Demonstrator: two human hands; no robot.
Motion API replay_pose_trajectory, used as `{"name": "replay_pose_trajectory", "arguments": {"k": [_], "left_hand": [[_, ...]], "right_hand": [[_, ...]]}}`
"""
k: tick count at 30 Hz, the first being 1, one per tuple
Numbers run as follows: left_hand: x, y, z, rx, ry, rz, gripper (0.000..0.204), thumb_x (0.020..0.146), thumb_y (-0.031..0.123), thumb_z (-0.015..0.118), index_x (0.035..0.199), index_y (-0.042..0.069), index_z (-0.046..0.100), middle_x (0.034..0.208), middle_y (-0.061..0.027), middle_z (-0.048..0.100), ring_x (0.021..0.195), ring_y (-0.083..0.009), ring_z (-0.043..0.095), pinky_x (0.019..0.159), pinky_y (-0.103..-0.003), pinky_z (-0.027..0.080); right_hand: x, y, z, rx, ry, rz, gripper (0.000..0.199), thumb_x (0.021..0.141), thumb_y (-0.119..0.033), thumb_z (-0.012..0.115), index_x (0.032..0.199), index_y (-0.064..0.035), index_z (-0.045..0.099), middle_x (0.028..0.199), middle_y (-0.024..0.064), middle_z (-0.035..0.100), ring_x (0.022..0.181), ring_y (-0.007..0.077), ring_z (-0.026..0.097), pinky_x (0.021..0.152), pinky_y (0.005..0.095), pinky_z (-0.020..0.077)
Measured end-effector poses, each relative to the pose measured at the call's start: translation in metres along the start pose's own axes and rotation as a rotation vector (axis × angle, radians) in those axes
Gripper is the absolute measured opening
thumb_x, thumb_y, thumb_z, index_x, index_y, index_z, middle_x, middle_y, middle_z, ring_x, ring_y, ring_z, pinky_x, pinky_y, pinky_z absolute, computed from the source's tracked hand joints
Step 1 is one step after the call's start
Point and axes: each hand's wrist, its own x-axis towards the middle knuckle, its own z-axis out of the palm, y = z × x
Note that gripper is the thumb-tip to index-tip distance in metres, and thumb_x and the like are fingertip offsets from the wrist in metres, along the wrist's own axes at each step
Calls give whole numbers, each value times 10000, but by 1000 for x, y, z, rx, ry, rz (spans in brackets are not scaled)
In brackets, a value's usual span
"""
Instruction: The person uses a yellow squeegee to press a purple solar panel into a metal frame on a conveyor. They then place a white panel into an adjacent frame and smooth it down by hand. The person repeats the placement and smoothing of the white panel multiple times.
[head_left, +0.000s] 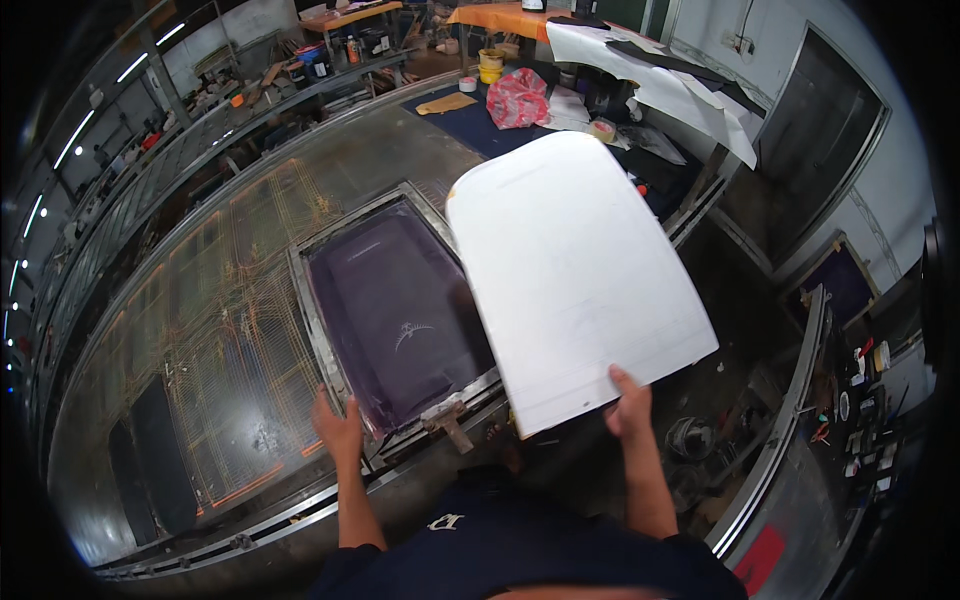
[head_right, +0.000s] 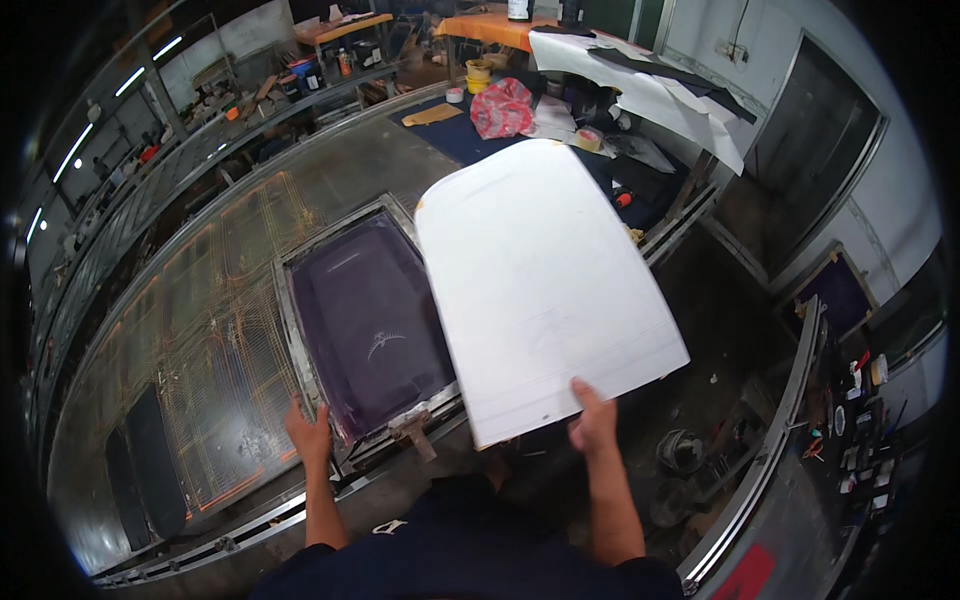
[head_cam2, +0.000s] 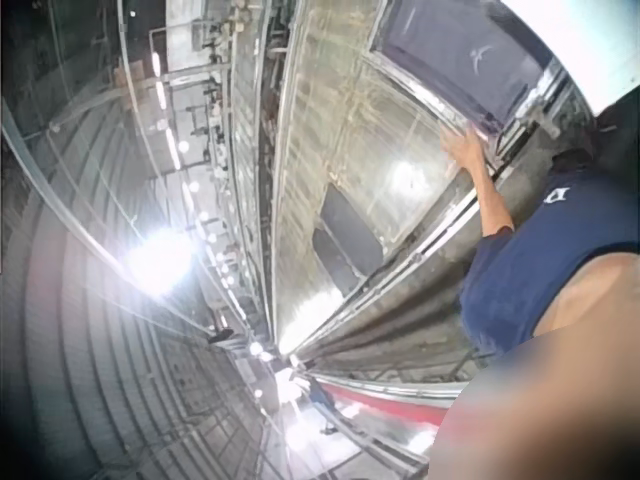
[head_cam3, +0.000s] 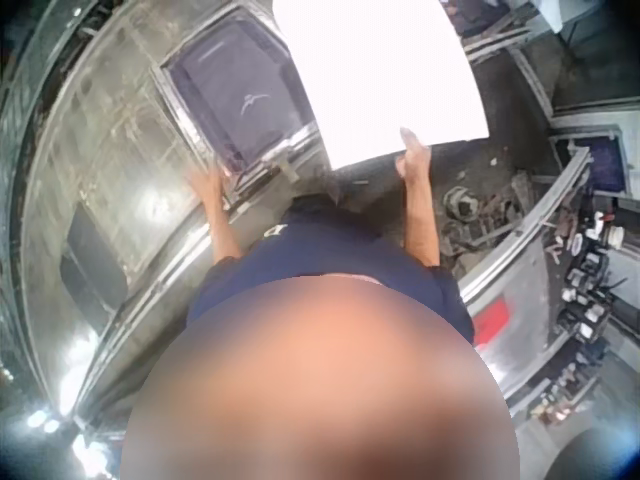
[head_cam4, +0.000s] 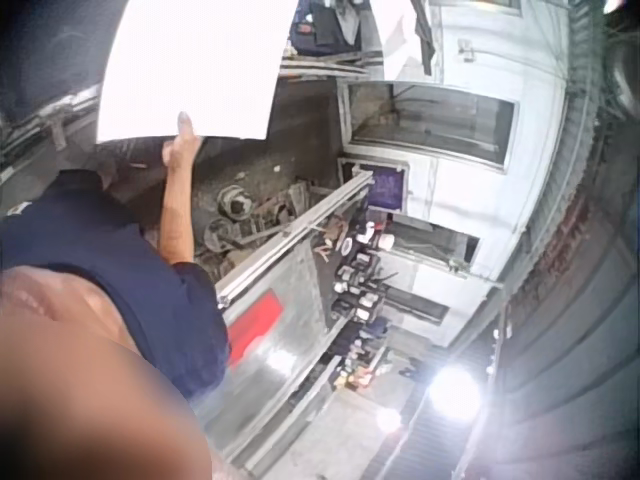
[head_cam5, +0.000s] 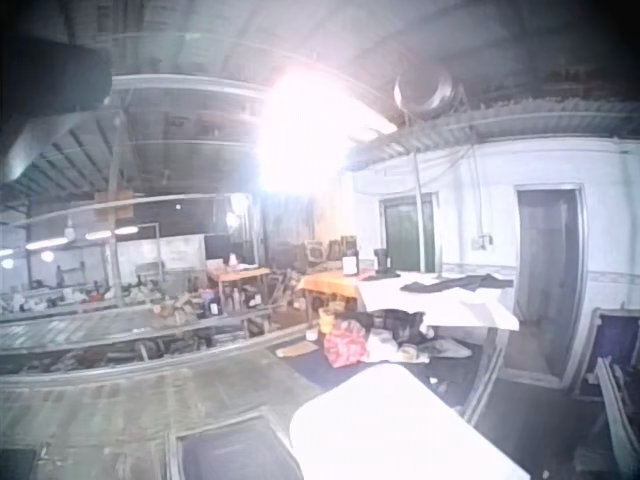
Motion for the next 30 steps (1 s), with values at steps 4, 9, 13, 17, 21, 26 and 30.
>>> {"name": "replay_pose_trajectory", "arguments": {"k": [4, 9, 13, 17, 21, 26, 30], "left_hand": [[2, -24, 25, -525, -389, -444, 675, 852, 273, 772, 1397, -3, 484, 1231, -179, 614, 1089, -300, 604, 969, -408, 458], [-8, -31, 31, -615, -354, -396, 588, 836, 216, 778, 1306, -24, 517, 1189, -153, 625, 1056, -257, 606, 930, -374, 478], [-4, -38, 34, -743, -422, -487, 605, 774, 150, 781, 1284, -43, 518, 1140, -146, 635, 994, -254, 610, 894, -365, 490], [-2, -36, 25, -672, -407, -436, 638, 705, 107, 773, 1266, -58, 516, 1101, -137, 636, 930, -231, 617, 854, -342, 501], [-12, 0, 11, -810, -419, -516, 661, 747, 81, 749, 1321, -74, 461, 1104, -138, 630, 914, -219, 623, 837, -331, 514], [-40, 108, 34, -976, -346, -459, 710, 798, 74, 744, 1403, -63, 400, 1146, -144, 625, 949, -224, 633, 854, -339, 522], [-61, 218, 62, -1110, -264, -286, 681, 805, 109, 778, 1374, -43, 437, 1170, -126, 613, 1014, -211, 618, 915, -355, 499]], "right_hand": [[105, -46, -33, 112, 26, -6, 476, 911, 57, 554, 1377, 30, 463, 1332, 159, 580, 1219, 312, 578, 1054, 430, 476], [278, -86, -40, 46, -45, 22, 493, 888, 33, 570, 1372, 12, 477, 1317, 155, 599, 1183, 309, 603, 1029, 444, 496], [407, -120, -34, -65, 90, 35, 439, 927, -200, 647, 1329, -73, 527, 1212, 136, 644, 1029, 265, 660, 848, 457, 573], [426, -116, -43, -646, 334, 81, 368, 945, -206, 632, 1294, -114, 564, 1045, 69, 689, 858, 174, 679, 725, 316, 561], [328, -99, -52, -544, -385, 181, 462, 1001, -264, 602, 1417, -91, 504, 1160, 111, 699, 872, 176, 706, 721, 286, 574], [231, -155, -57, -592, -626, 320, 531, 1048, -409, 496, 1473, -94, 459, 1274, 126, 651, 1010, 172, 676, 894, 312, 541], [188, -238, -87, -331, -728, 47, 699, 996, -472, 548, 1529, -60, 360, 1304, 148, 628, 1040, 194, 652, 951, 357, 527]]}}
